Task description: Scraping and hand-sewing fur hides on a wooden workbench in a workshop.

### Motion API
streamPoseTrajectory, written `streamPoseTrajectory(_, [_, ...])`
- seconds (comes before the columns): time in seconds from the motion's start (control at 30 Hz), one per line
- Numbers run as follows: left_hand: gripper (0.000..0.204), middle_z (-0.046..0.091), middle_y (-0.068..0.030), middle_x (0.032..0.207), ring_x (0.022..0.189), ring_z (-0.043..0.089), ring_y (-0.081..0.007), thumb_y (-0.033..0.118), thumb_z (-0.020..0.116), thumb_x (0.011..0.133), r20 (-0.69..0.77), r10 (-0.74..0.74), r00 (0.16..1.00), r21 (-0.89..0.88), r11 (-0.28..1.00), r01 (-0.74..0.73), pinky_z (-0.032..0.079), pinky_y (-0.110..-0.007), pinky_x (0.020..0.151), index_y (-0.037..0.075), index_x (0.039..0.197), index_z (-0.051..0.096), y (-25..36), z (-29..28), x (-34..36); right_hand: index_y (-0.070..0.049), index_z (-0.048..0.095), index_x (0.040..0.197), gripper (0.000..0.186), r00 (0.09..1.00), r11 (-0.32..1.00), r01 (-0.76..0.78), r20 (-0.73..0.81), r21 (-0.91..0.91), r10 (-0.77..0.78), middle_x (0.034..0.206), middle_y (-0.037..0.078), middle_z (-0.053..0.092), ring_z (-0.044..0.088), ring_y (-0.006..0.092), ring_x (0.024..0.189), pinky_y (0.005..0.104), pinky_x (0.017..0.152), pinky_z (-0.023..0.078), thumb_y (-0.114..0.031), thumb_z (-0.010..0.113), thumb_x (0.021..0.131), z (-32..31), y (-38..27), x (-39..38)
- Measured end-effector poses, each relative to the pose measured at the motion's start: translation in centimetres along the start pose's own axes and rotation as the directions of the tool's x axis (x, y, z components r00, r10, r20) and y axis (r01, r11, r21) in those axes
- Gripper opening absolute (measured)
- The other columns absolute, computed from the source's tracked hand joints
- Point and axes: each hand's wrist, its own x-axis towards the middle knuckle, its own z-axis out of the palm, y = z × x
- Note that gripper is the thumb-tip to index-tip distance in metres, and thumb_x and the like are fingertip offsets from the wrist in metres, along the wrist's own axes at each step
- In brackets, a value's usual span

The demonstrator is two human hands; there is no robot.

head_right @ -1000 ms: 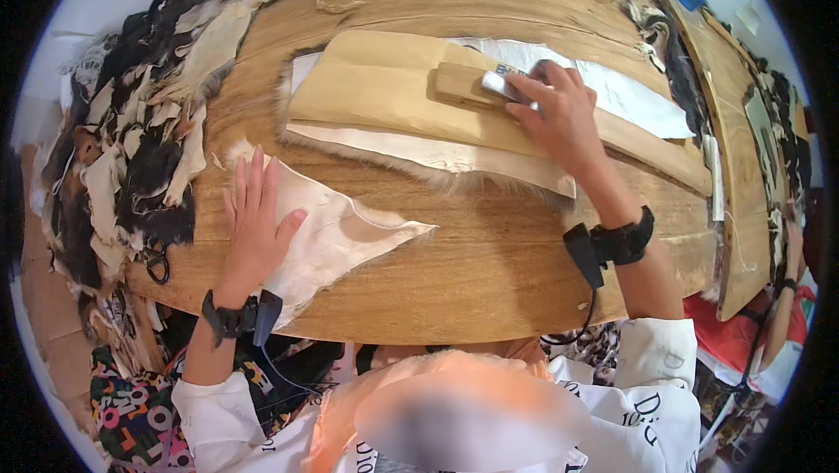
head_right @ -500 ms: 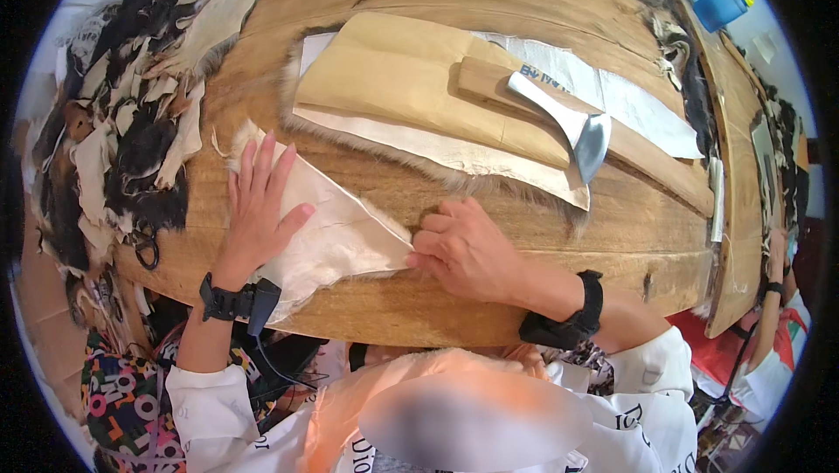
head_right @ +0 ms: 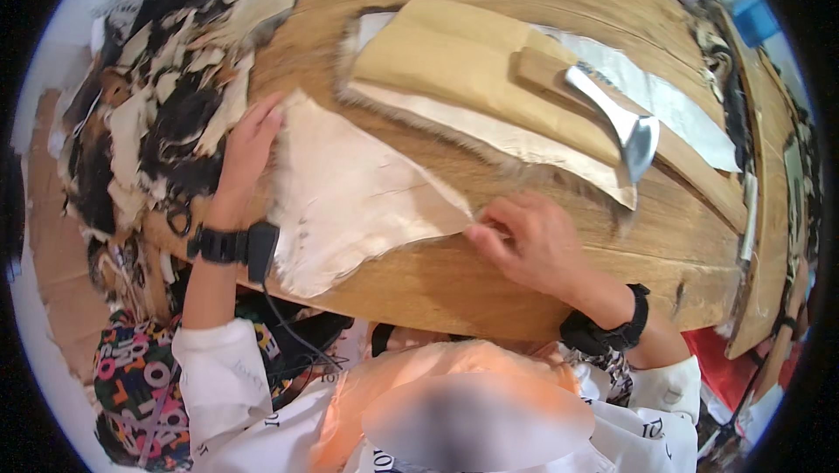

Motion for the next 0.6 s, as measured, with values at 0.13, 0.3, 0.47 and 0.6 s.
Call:
streamPoseTrajectory(0.13, [0.039, 0.062, -0.0043, 0.098, 0.088, 0.054, -0.0111, 0.024, 0.062, 0.086, 0.059, -0.178, 0.982, -0.111, 0.977, 0.183, 0.042, -0.022, 0.08, -0.002, 0.115, 0.058, 0.3, -0.3, 1.0, -0.003, 0.059, 0.072, 0.019, 1.0, 0.998, -0.021, 0.02, -0.063, 0.022, 0.062, 0.014, 0.054, 0.053, 0.0332, 0.062, 0.0423, 0.057, 0.042, -0.019, 0.061, 0.082, -0.2, -0.1, 0.3])
streamPoseTrajectory(0.3, [0.035, 0.056, 0.0007, 0.083, 0.075, 0.048, -0.0084, 0.023, 0.068, 0.081, 0.084, -0.187, 0.979, -0.099, 0.976, 0.195, 0.04, -0.021, 0.068, -0.003, 0.103, 0.061, -0.3, 0.4, 1.5, -0.003, 0.056, 0.068, 0.019, 0.999, 0.996, 0.009, -0.037, -0.094, -0.012, 0.061, 0.015, 0.054, 0.054, 0.0333, 0.062, 0.0426, 0.056, 0.042, -0.016, 0.061, 0.082, -0.1, 0.7, 0.4])
streamPoseTrajectory(0.47, [0.029, 0.057, 0.002, 0.083, 0.074, 0.049, -0.0066, 0.019, 0.069, 0.08, 0.102, -0.255, 0.962, -0.276, 0.922, 0.274, 0.04, -0.02, 0.068, -0.001, 0.101, 0.062, 1.0, 0.7, 1.1, -0.004, 0.055, 0.067, 0.019, 0.989, 0.977, -0.037, -0.144, -0.212, 0.006, 0.061, 0.013, 0.053, 0.054, 0.0319, 0.062, 0.0412, 0.056, 0.043, -0.015, 0.062, 0.08, -1.3, 1.3, -0.4])
streamPoseTrajectory(0.6, [0.028, 0.058, 0.0024, 0.086, 0.075, 0.051, -0.0056, 0.017, 0.068, 0.081, 0.132, -0.252, 0.959, -0.409, 0.867, 0.284, 0.041, -0.019, 0.07, 0.0, 0.102, 0.061, 0.9, 1.8, 1.7, -0.005, 0.056, 0.068, 0.019, 0.969, 0.952, -0.055, -0.244, -0.301, -0.021, 0.063, 0.01, 0.055, 0.055, 0.0295, 0.064, 0.0393, 0.057, 0.044, -0.018, 0.065, 0.078, -2.1, 2.2, -0.9])
